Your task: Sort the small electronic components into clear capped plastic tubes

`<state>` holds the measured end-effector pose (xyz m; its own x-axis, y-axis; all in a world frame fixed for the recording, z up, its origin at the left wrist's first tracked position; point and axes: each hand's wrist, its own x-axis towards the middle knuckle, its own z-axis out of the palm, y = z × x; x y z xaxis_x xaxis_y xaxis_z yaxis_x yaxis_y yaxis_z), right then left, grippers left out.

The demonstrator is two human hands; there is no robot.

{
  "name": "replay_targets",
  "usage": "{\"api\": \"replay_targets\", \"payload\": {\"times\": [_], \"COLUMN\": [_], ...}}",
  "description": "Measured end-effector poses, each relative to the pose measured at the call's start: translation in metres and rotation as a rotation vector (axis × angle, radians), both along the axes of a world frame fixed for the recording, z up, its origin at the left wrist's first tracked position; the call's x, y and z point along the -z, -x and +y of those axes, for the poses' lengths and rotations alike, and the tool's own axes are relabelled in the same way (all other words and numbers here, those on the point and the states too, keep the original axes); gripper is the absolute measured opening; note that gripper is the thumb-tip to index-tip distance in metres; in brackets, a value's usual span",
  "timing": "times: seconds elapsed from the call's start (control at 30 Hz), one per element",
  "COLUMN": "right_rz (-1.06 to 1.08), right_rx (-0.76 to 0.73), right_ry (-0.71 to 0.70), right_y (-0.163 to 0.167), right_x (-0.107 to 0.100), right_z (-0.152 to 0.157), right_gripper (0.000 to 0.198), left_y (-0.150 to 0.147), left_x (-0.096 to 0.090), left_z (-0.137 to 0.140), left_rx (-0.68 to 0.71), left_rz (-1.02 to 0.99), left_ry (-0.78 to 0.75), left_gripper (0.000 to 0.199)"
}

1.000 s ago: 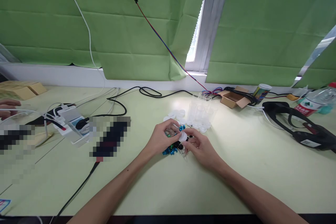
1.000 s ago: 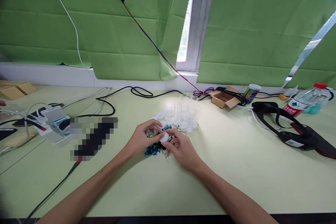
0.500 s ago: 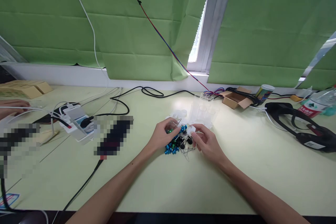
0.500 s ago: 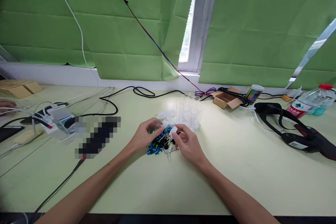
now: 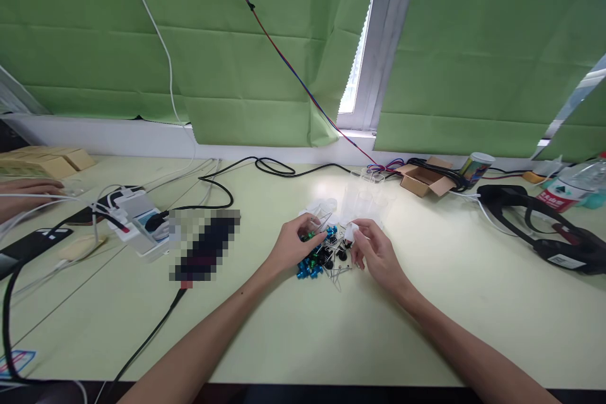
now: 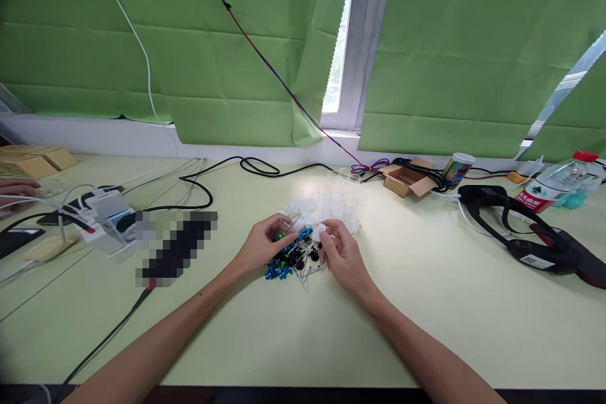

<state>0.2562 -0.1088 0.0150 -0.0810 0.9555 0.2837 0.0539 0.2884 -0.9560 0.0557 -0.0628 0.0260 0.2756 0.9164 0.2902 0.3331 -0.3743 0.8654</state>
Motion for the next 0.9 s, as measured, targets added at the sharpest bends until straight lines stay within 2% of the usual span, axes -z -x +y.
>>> {"api": "replay_targets", "payload": {"times": [0.33, 0.6, 0.73, 0.9], "right_rz": [-0.023, -0.032, -0.044, -0.055], "right_rx": [0.000, -0.010, -0.009, -0.003], "right_ry": [0.003, -0.011, -0.002, -0.001], "right_y": [-0.0007, -0.0018, -0.0026, -0.0029], "right_x": [-0.0016, -0.0024, -0.0029, -0.0048], "right_z": [-0.0008, -0.0016, -0.0021, -0.0025], "right_gripper": [0.036, 0.034, 0.034, 0.036], "left_y": [-0.0001, 0.0019, 0.0019, 0.0017], "left_x": [0.0023, 0.0001, -0.0016, -0.0028], "left_z": [-0.0006, -0.0020, -0.0033, -0.0027], "left_rx": [-0.137, -0.188, -0.174, -0.192], "left_rz": [0.028, 0.120, 0.138, 0.127], "left_ry": [-0.150, -0.223, -0.217, -0.167], "left_gripper": [0.026, 0.032, 0.037, 0.033]}}
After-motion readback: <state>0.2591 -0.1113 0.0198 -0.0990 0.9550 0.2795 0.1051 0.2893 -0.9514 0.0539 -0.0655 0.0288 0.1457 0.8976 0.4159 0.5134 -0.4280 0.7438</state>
